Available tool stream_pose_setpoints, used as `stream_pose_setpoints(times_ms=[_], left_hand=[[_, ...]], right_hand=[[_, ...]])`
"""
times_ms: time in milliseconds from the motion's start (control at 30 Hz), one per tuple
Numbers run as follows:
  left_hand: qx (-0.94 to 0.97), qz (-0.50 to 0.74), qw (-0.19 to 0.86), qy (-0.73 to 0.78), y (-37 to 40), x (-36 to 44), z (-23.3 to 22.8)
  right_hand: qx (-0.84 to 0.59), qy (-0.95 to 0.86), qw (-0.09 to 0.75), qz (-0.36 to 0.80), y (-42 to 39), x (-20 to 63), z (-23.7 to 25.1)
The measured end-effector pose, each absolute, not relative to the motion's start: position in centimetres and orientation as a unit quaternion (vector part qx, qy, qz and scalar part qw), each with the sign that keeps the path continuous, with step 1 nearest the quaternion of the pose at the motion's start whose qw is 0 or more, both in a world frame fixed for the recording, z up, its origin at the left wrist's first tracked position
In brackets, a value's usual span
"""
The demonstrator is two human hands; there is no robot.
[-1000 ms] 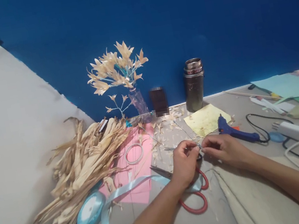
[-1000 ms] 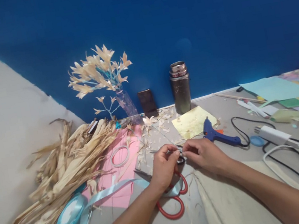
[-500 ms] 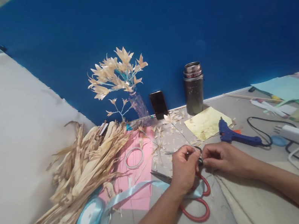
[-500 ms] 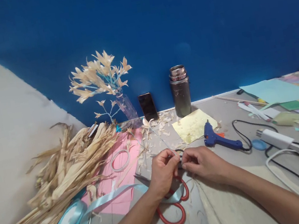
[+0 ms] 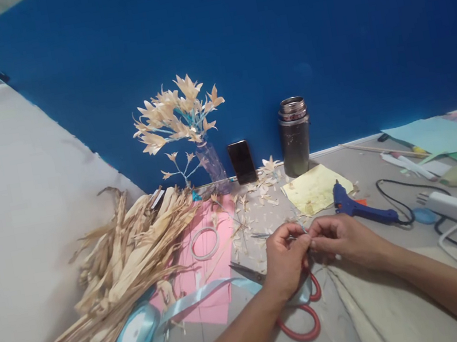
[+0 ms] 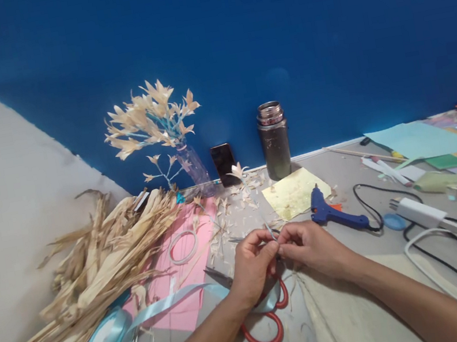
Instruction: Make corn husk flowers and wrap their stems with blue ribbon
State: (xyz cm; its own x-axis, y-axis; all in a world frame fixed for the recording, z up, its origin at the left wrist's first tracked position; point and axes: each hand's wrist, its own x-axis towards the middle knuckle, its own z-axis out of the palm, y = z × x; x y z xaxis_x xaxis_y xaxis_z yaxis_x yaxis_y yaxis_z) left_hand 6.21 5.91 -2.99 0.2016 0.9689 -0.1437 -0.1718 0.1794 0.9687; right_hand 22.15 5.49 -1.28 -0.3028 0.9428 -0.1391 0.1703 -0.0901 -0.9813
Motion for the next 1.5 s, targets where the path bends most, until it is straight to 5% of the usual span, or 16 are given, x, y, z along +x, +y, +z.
stream_pose_setpoints(times_ms=[333,667,833,1100,1167,1300,1500], left_hand=[[0.446,0.481,0.608,0.446,6.4,5.0,-1.8],[0.426,0.513,0.486,0.565,9.4,-5.8,-0.5],[0.431,0.477,0.51,0.571,9.1,-7.1,-1.5],[0.461,0.409,0.49,0.616,11.3,-8.3,-1.6],[0.481,0.416,0.44,0.634,11.2,-8.5,-1.6],[0.622,0.318,0.17,0.695,10.0,-7.8,-1.4],[0.705,0.087,0.108,0.695,9.1,-4.8,-1.6]], right_hand=[[-0.474,-0.596,0.326,0.561,5.5,22.1,-1.4],[-0.502,-0.734,0.283,0.36,6.2,23.4,-2.5],[-0.534,-0.719,0.319,0.31,6.5,24.1,-2.5],[-0.563,-0.666,0.315,0.375,7.2,21.0,0.4],[-0.562,-0.664,0.306,0.387,7.4,19.7,1.2],[-0.564,-0.602,0.355,0.441,7.2,18.1,0.3],[-0.584,-0.616,0.35,0.397,7.5,20.1,-3.6]])
